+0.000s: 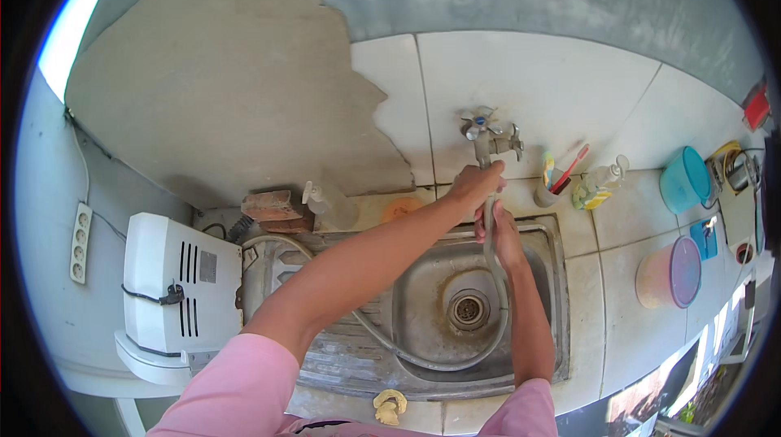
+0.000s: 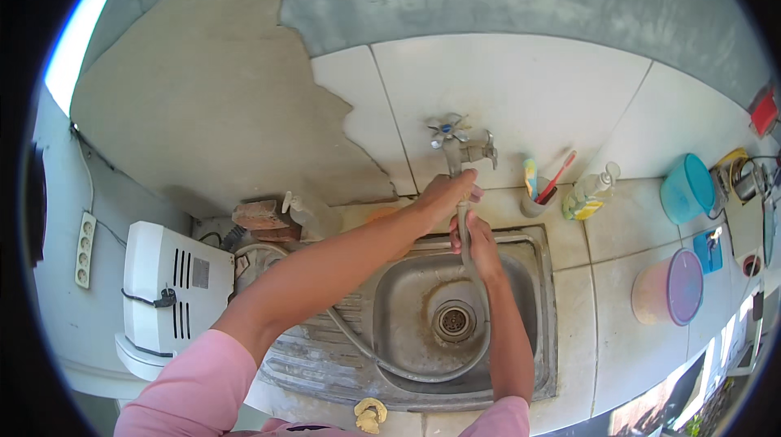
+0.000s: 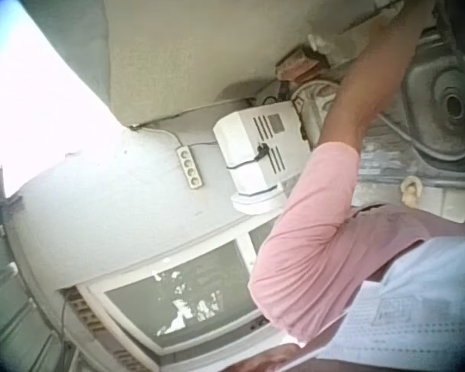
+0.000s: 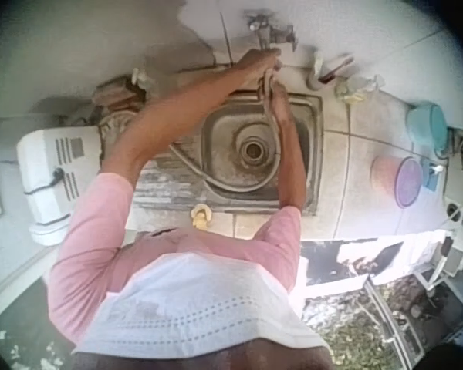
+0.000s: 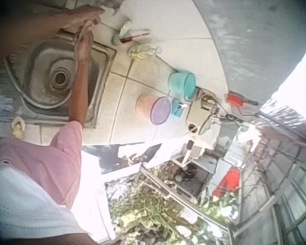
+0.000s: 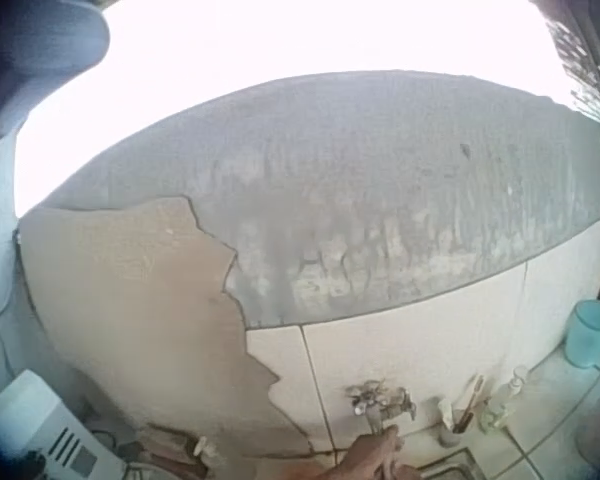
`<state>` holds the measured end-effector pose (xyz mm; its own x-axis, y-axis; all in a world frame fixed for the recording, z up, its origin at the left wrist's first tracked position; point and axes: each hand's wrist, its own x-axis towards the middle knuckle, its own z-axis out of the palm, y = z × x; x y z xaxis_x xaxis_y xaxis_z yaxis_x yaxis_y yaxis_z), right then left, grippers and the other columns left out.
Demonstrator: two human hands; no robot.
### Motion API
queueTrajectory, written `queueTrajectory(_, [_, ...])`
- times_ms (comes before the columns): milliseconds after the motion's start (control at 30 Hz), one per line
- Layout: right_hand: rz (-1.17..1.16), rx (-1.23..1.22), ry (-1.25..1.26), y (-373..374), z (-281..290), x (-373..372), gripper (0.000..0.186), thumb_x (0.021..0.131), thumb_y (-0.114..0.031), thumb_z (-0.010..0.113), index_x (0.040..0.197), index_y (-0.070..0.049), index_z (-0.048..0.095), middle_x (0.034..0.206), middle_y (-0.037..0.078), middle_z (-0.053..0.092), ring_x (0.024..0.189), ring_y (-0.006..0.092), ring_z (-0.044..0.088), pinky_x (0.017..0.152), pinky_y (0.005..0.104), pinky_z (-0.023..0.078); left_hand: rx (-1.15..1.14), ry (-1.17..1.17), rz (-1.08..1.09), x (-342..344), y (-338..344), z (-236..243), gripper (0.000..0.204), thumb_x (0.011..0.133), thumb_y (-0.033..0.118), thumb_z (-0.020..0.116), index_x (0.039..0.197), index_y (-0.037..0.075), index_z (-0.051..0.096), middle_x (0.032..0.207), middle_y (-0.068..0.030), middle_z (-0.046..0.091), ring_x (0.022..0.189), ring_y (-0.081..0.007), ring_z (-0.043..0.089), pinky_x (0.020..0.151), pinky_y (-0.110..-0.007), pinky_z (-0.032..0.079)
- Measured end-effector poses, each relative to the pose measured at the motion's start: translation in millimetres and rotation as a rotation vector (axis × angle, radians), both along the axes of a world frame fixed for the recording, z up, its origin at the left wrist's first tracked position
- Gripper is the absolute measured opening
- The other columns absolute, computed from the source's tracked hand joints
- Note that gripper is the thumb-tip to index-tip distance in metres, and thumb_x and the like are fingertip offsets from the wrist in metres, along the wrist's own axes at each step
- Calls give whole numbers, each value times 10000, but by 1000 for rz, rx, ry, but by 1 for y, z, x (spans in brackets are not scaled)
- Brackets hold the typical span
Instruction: The recorder is trimming a dental plaster model using a model trimmer machine.
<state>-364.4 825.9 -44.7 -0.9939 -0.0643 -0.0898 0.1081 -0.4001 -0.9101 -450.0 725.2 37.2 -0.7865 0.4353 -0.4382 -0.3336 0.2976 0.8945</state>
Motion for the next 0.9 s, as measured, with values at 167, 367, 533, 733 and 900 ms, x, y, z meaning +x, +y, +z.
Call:
queueTrajectory(167, [-543,361,92,4,24,73,462,971,-461,389,1201,-69,470,1074,91,536,1008,187,520,927,347,393,-239,498,140,94,-66,1,645,820,555,559,1099,-26,557,943,-164,637,917,-247,620,815,-327,472])
queueTrajectory(367, [-634,362,-21,-17,-12,175,354,950,-332,478,1081,-5,520,1018,167,567,919,273,549,816,385,449,-166,579,198,224,-352,166,326,913,255,540,1105,-3,594,965,-84,660,878,-136,624,830,-278,486])
queueTrajectory(533, [-623,617,3,-95,30,212,446,933,-428,484,1035,2,548,816,180,661,724,247,610,626,353,473,-346,839,814,318,-550,239,221,941,127,488,1066,-23,590,924,-80,642,850,-116,590,817,-267,481])
queueTrajectory(733, [-287,568,248,-243,126,182,186,960,-175,487,1062,-21,511,862,37,559,706,98,522,645,219,429,-276,987,1127,359,-661,215,207,939,108,477,1066,-12,588,916,-66,623,868,-121,584,844,-270,468])
queueTrajectory(900, [404,644,90,-429,196,154,233,954,-234,527,977,-9,581,778,22,573,633,56,486,528,187,353,-388,972,895,328,-685,206,184,927,98,505,1021,-10,621,907,-63,652,878,-111,606,836,-257,472])
